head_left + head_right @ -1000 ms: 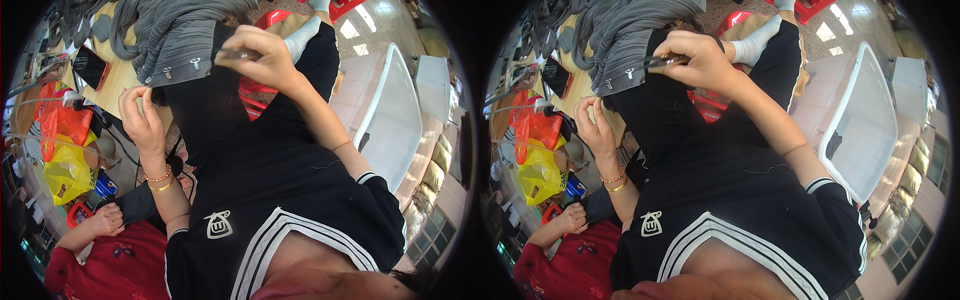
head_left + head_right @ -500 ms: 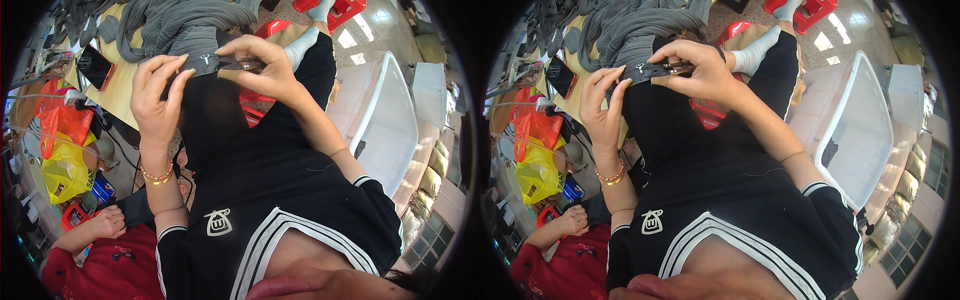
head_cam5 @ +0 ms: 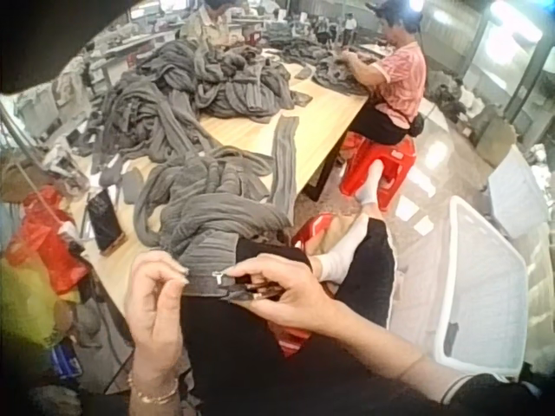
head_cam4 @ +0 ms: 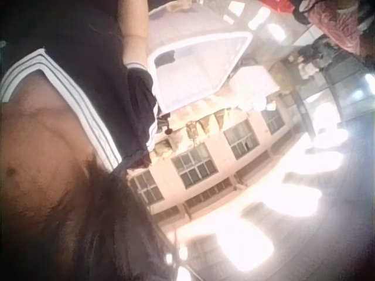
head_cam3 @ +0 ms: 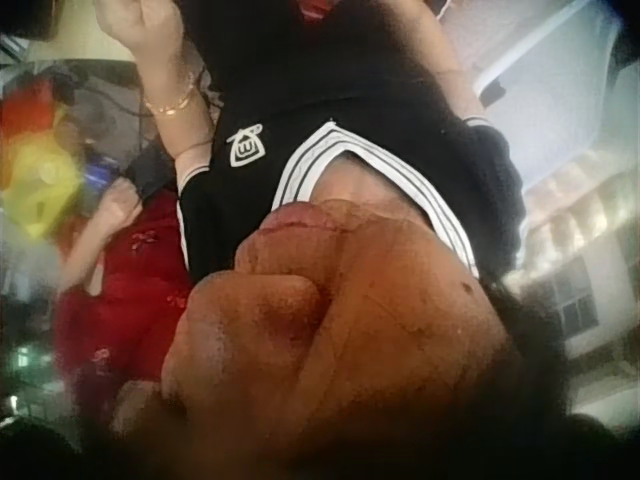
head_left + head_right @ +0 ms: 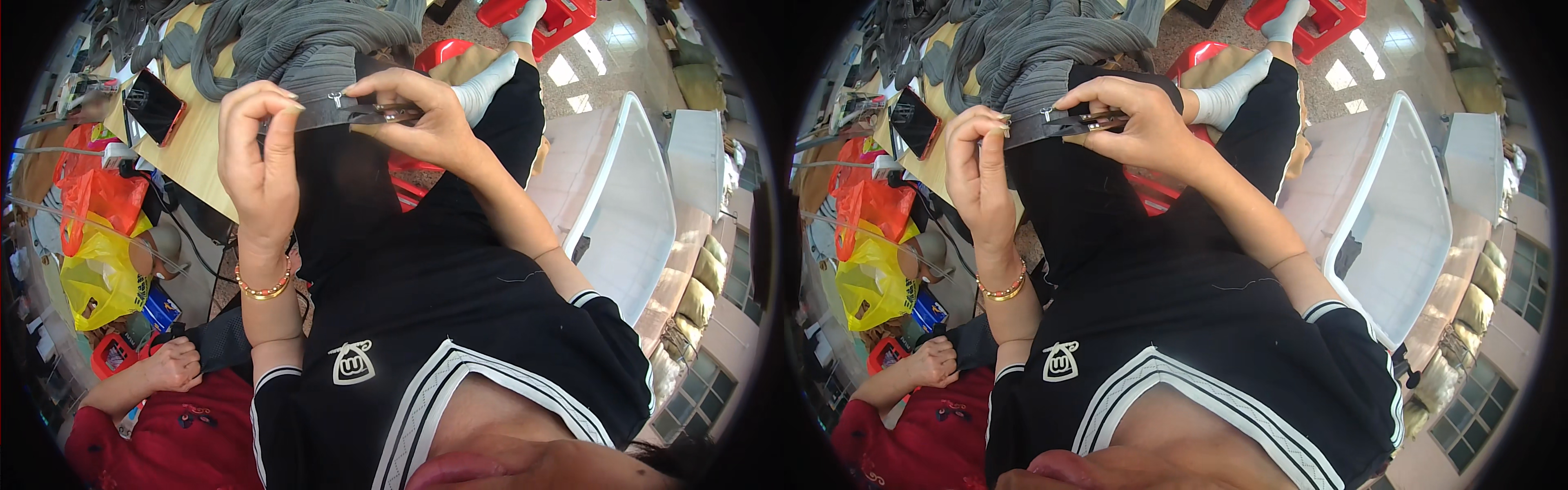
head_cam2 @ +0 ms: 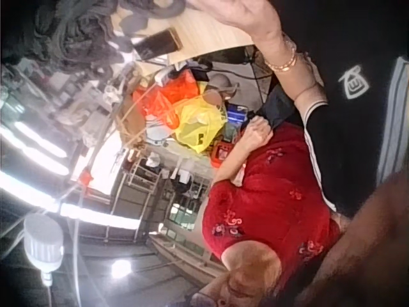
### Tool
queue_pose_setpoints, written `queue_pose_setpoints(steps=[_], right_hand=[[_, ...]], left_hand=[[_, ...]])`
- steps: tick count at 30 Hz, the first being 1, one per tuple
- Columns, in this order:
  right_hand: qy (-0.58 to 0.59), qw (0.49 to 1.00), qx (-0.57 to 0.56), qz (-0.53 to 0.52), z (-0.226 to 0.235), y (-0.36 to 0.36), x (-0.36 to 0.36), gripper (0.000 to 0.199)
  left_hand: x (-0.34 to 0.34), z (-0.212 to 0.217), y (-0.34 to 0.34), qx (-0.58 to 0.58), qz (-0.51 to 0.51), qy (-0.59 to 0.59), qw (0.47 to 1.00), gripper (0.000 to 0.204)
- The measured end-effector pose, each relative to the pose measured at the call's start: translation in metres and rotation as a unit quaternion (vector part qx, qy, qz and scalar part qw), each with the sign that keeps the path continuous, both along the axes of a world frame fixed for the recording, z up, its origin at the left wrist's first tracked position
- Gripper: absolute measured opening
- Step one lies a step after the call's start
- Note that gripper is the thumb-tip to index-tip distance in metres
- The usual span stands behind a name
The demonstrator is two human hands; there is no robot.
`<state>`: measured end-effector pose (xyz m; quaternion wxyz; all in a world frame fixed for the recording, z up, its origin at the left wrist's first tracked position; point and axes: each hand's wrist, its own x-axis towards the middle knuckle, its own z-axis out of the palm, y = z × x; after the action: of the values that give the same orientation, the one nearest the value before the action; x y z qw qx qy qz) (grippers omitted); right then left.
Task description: The person trims threads along the fasteners of a garment using thread snips, puts it aside, picks up another garment from the table, and trims threads along its fasteners with the thread snips.
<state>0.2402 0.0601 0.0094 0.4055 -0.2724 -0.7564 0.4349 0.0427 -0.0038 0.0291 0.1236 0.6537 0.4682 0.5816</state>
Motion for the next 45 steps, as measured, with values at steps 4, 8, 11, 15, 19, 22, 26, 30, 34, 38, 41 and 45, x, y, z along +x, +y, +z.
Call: queue_pose_setpoints(steps=[4, 8, 11, 15, 19, 22, 26, 30, 34, 38, 41, 45], right_hand=[[0.005, 1.000, 0.007, 0.002, -0.002, 0.001, 0.000, 0.038], [0.002, 1.000, 0.008, 0.018, -0.007, 0.001, 0.002, 0.041], [0.010, 1.000, 0.001, 0.021, -0.009, 0.000, 0.002, 0.041], [0.044, 0.997, -0.059, 0.018, -0.006, -0.002, 0.004, 0.037], [0.036, 0.997, -0.066, 0.016, -0.003, 0.004, 0.009, 0.043], [0.049, 0.995, -0.089, 0.022, 0.001, 0.008, 0.010, 0.043], [0.031, 0.999, 0.027, -0.002, -0.003, 0.015, 0.008, 0.033], [-0.035, 0.997, 0.062, -0.021, 0.009, 0.014, 0.010, 0.028], [-0.076, 0.991, 0.109, -0.021, 0.010, 0.020, 0.013, 0.028], [-0.105, 0.986, 0.130, -0.024, 0.017, 0.020, 0.014, 0.029], [-0.116, 0.984, 0.137, -0.025, 0.018, 0.020, 0.015, 0.029], [-0.113, 0.984, 0.139, -0.021, 0.018, 0.018, 0.016, 0.029]], left_hand=[[-0.008, -0.004, -0.002, -0.056, -0.021, -0.121, 0.991, 0.011], [-0.003, 0.004, -0.002, -0.058, 0.062, 0.108, 0.991, 0.034], [0.003, -0.002, -0.002, -0.088, 0.054, 0.094, 0.990, 0.031], [0.005, -0.002, 0.005, -0.058, 0.050, 0.126, 0.989, 0.027], [0.006, -0.005, 0.009, -0.055, 0.034, 0.111, 0.992, 0.020], [0.003, -0.009, 0.013, -0.073, 0.014, 0.053, 0.996, 0.018], [0.000, -0.017, 0.013, -0.088, -0.012, -0.028, 0.996, 0.017], [0.000, -0.019, 0.010, -0.103, -0.033, -0.115, 0.987, 0.014], [0.001, -0.022, 0.011, -0.093, -0.013, -0.080, 0.992, 0.010], [0.004, -0.017, 0.011, -0.094, -0.001, -0.092, 0.991, 0.007], [0.003, -0.018, 0.012, -0.088, 0.004, -0.083, 0.993, 0.006], [0.004, -0.018, 0.012, -0.081, 0.003, -0.085, 0.993, 0.007]])
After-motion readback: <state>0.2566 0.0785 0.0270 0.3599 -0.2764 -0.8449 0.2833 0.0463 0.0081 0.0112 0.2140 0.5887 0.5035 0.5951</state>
